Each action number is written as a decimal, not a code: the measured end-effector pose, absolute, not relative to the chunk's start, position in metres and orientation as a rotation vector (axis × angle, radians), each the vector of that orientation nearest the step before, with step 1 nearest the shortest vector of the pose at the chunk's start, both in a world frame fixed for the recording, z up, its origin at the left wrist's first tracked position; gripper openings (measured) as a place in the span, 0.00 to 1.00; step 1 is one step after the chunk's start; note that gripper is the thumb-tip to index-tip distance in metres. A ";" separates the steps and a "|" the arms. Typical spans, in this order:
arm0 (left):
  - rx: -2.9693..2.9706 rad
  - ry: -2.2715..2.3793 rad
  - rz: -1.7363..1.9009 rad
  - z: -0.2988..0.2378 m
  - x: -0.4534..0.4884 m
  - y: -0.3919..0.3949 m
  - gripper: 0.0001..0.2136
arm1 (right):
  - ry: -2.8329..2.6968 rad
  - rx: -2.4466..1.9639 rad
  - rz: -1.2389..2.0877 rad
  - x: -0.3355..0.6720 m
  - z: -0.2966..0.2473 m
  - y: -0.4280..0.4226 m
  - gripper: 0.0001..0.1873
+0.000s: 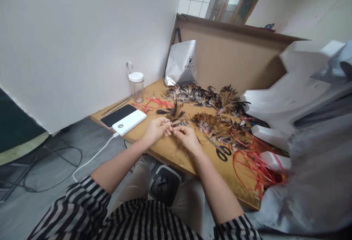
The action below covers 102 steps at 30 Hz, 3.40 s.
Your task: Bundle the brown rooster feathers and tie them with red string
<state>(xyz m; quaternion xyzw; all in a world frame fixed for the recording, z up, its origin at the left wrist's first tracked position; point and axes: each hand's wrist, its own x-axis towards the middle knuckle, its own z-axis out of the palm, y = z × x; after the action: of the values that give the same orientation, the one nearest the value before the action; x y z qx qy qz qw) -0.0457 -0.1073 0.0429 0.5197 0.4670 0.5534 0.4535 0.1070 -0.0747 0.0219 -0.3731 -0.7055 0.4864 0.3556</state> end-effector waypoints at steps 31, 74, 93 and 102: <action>1.291 1.067 1.207 0.058 -0.053 -0.124 0.12 | -1.341 -0.897 1.449 0.148 0.040 -0.076 0.15; 1.234 1.153 1.089 0.020 -0.039 -0.127 0.10 | -2.586 -0.908 -0.119 0.120 0.059 -0.116 0.10; 0.032 0.319 1.037 0.025 -0.026 -0.131 0.04 | -1.558 -0.733 1.360 0.112 0.035 -0.092 0.07; -0.039 0.255 0.952 0.021 -0.031 -0.133 0.05 | -1.605 -0.771 1.344 0.112 0.037 -0.088 0.11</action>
<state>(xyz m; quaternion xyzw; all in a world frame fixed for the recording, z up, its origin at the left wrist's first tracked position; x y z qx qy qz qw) -0.0312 -0.1332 0.0207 -0.0185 0.1222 0.4569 0.8809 0.1123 -0.0877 0.0375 -0.3106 -0.6460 0.5411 0.4399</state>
